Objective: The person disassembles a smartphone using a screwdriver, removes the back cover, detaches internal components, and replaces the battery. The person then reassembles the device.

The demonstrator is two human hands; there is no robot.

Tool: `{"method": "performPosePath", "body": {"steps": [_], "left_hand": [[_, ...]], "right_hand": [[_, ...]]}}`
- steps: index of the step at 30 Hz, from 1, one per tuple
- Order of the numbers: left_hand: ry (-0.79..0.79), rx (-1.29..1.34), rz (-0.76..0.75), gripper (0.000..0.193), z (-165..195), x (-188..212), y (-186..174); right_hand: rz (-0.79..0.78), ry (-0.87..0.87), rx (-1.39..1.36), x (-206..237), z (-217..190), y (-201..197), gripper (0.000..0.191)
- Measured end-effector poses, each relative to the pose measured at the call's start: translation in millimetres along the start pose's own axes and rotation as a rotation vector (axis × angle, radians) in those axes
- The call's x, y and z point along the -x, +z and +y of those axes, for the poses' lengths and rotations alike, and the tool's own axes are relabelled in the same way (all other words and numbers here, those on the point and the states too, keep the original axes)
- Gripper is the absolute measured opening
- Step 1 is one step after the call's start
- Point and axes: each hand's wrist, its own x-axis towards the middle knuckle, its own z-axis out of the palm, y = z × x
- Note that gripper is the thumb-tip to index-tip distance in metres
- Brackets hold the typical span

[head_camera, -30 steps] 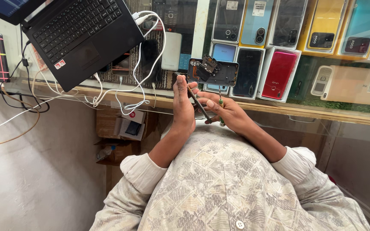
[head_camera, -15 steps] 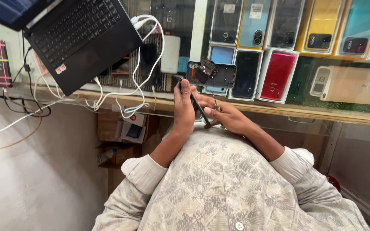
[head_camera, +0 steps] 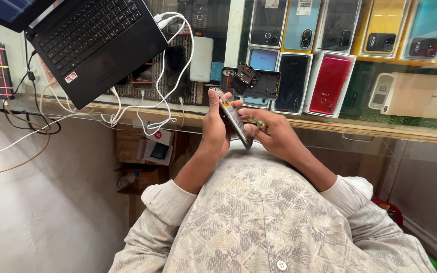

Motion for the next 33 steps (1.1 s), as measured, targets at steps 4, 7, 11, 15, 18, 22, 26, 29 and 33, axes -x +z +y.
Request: {"method": "performPosePath", "body": {"steps": [4,7,11,15,18,22,26,29,33], "left_hand": [[0.022,0.006,-0.089,0.089,11.7,7.8,4.7],[0.017,0.006,-0.125,0.088,17.0,10.9,5.7],[0.018,-0.002,-0.138,0.088,16.2,11.7,7.9],[0.020,-0.031,-0.139,0.088,11.3,11.4,6.1],[0.040,-0.026,-0.148,0.088,6.7,10.2,3.3],[0.064,-0.009,-0.177,0.087,2.4,10.3,3.3],[0.032,-0.001,-0.160,0.085,5.7,14.1,7.1],[0.036,-0.001,-0.159,0.086,9.1,17.5,10.6],[0.055,0.042,-0.186,0.087,10.9,18.0,12.2]], "right_hand": [[0.115,-0.106,0.250,4.8,-15.0,-6.7,0.022],[0.190,-0.401,0.255,11.6,-24.1,-10.0,0.020],[0.147,-0.484,0.302,13.5,-31.3,-8.9,0.014],[0.108,-0.488,0.378,13.6,-34.4,-7.9,0.014],[0.064,-0.522,0.430,12.2,-33.7,-8.3,0.014],[0.053,-0.621,0.518,12.4,-31.0,-6.9,0.017],[0.027,-0.570,0.558,18.8,-29.9,-4.1,0.031],[0.041,-0.607,0.580,21.4,-29.4,-3.5,0.046],[0.050,-0.649,0.558,23.9,-29.8,-4.7,0.049]]}}
